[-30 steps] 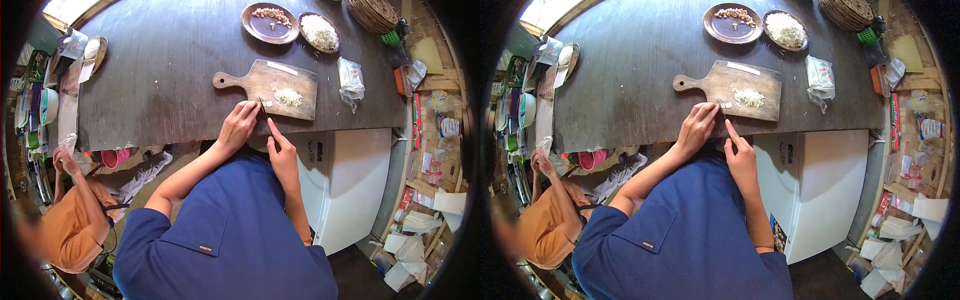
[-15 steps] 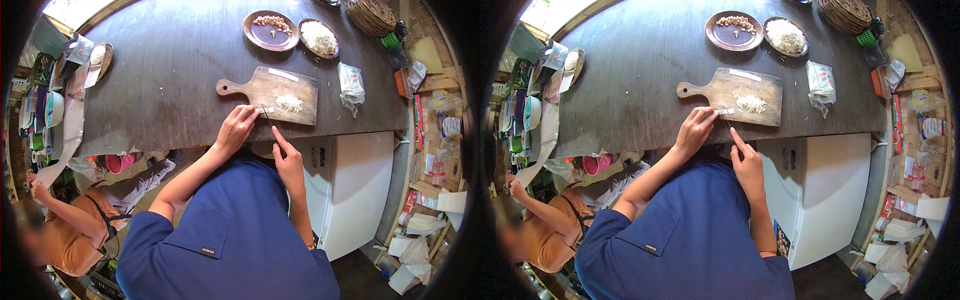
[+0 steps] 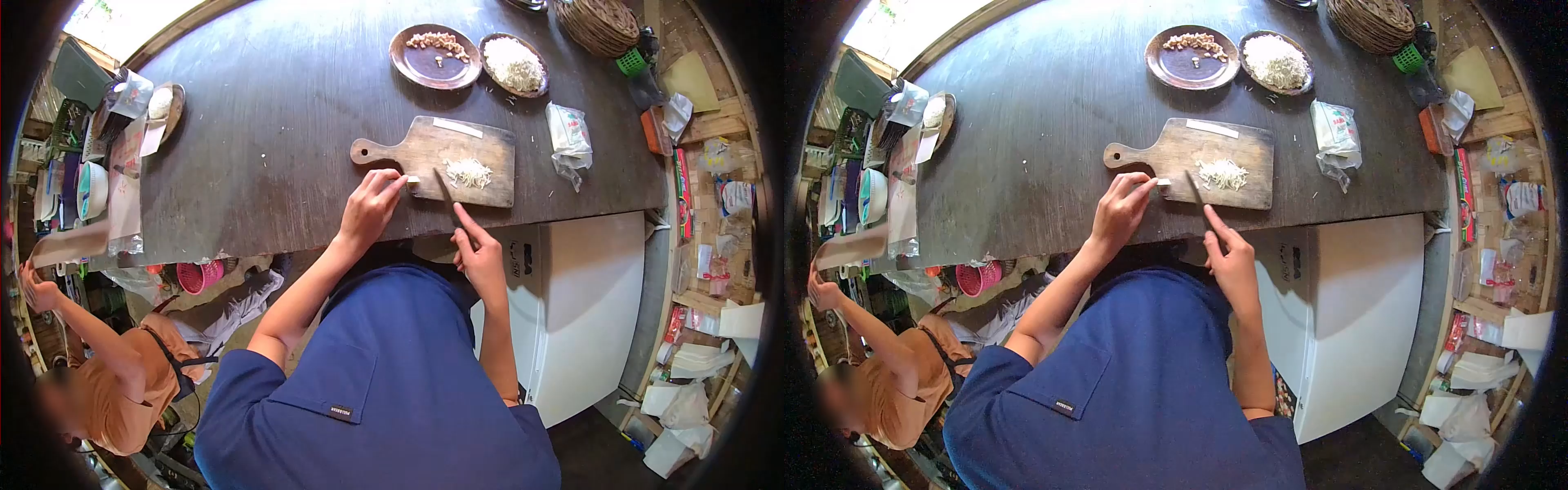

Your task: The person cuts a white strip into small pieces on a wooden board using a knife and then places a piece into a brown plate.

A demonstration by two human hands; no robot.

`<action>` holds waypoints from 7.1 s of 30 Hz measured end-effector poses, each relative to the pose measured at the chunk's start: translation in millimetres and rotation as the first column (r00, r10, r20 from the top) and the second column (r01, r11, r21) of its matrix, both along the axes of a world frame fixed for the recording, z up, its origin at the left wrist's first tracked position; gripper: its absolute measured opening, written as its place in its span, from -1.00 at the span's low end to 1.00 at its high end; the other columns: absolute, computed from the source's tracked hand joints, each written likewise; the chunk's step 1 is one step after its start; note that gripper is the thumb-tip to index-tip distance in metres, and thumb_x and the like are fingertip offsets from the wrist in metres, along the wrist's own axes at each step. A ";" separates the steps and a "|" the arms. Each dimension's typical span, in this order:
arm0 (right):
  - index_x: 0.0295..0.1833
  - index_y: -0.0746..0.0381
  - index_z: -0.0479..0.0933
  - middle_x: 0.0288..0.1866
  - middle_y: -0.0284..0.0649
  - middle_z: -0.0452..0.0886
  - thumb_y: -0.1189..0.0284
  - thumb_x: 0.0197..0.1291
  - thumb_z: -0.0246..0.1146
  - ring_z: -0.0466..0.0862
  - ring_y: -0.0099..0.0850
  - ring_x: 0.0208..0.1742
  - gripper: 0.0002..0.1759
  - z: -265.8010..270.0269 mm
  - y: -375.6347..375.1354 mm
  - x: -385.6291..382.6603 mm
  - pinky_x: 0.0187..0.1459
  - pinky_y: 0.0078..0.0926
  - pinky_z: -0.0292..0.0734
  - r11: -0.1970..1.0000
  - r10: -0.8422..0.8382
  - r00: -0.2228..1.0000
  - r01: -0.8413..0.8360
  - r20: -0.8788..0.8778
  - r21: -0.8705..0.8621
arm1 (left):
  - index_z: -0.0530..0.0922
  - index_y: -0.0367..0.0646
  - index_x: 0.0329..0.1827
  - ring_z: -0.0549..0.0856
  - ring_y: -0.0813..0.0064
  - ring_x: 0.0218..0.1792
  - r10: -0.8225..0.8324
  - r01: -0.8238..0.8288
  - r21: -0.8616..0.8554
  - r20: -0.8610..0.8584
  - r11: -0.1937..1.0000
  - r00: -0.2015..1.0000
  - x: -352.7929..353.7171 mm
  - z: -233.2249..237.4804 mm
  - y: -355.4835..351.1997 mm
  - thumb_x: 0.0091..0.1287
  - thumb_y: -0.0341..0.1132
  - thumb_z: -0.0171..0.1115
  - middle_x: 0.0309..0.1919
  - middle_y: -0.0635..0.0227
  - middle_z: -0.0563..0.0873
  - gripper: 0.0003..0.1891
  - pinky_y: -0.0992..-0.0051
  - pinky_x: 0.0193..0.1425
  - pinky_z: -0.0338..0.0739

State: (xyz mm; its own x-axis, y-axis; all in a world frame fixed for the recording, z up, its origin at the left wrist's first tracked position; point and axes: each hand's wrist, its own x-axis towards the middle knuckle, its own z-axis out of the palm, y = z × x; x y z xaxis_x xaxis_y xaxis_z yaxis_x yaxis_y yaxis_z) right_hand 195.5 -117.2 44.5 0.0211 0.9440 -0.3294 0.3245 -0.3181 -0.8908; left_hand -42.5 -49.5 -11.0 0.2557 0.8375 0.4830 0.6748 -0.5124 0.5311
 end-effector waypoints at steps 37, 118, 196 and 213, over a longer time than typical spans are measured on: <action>0.57 -0.14 0.55 0.08 -0.15 0.68 0.36 0.60 0.21 0.80 0.00 -0.13 -0.51 -9.5 -11.4 -24.6 -0.10 -0.07 0.71 0.953 -0.026 0.834 -0.146 0.552 0.266 | 0.63 -0.36 0.34 0.62 0.13 0.27 -0.106 0.110 0.011 -0.210 0.994 0.972 47.4 -4.6 -13.7 0.32 -0.40 0.38 0.23 0.14 0.65 -0.50 0.23 0.45 0.57; 0.57 -0.20 0.54 -0.01 -0.09 0.67 0.26 0.60 0.19 0.80 0.05 -0.16 -0.51 -31.3 -5.5 -41.0 -0.11 0.02 0.74 0.946 -0.073 0.880 -0.087 0.468 0.311 | 0.59 -0.45 0.38 0.61 0.08 0.34 -0.094 0.098 0.017 -0.171 0.995 0.981 44.7 -15.7 -20.1 0.36 -0.40 0.31 0.28 0.04 0.64 -0.48 0.24 0.49 0.56; 0.54 -0.24 0.57 -0.01 -0.13 0.67 0.25 0.59 0.19 0.82 -0.01 -0.15 -0.53 -21.4 -12.0 -46.1 -0.13 -0.05 0.76 0.959 -0.051 0.882 -0.089 0.469 0.270 | 0.65 -0.45 0.27 0.68 0.05 0.30 -0.038 0.043 0.032 -0.152 0.999 0.988 44.5 -12.5 -22.2 0.31 -0.47 0.34 0.26 0.03 0.68 -0.55 0.22 0.41 0.63; 0.55 -0.25 0.55 -0.02 -0.14 0.68 0.24 0.58 0.21 0.82 -0.03 -0.17 -0.51 -29.0 8.4 -53.8 -0.16 -0.04 0.77 0.947 -0.062 0.875 -0.100 0.481 0.305 | 0.68 -0.42 0.26 0.66 0.00 0.30 -0.025 0.025 -0.003 -0.085 1.000 0.996 45.5 -11.7 -23.2 0.26 -0.54 0.32 0.27 0.06 0.68 -0.55 0.15 0.40 0.61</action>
